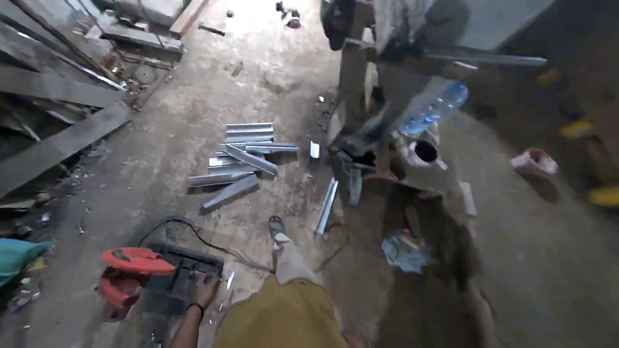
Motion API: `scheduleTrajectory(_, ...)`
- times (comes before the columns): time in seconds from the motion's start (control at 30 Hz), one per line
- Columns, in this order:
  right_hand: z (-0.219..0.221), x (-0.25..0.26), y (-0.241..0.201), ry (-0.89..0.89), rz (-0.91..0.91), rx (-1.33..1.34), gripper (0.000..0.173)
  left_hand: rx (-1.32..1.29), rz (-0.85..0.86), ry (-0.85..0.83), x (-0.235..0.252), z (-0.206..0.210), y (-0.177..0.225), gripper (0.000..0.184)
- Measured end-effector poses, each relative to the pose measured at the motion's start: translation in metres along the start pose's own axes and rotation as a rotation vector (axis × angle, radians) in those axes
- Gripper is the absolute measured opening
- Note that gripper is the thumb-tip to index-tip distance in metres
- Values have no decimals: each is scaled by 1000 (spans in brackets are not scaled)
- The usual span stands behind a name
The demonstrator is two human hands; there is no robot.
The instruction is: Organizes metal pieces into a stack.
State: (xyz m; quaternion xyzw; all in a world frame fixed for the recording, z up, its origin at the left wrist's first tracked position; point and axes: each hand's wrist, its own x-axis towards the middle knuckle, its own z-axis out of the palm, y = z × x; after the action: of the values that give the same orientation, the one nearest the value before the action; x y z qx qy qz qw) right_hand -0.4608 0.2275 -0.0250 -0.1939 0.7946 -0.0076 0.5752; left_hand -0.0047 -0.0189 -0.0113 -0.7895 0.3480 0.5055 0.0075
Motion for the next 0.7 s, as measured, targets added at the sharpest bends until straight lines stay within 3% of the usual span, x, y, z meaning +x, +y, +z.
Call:
scheduleTrajectory(0.1,-75,58,-132,5,82,12,44,19,-224,-56,-3,-5,3,45)
scheduleTrajectory(0.2,-141,86,-300,188,-82,89,39,-45,-281,-14,1,-24,25,40)
scheduleTrajectory(0.37,-185,121,-509,171,-367,-88,45,-279,-274,207,19,-59,81,36)
scheduleTrajectory(0.5,-152,138,-606,96,-461,-301,47,-300,-285,244,60,-91,138,35)
scheduleTrajectory(0.7,-39,206,-640,-99,-306,-590,47,-164,-252,74,187,-126,197,37)
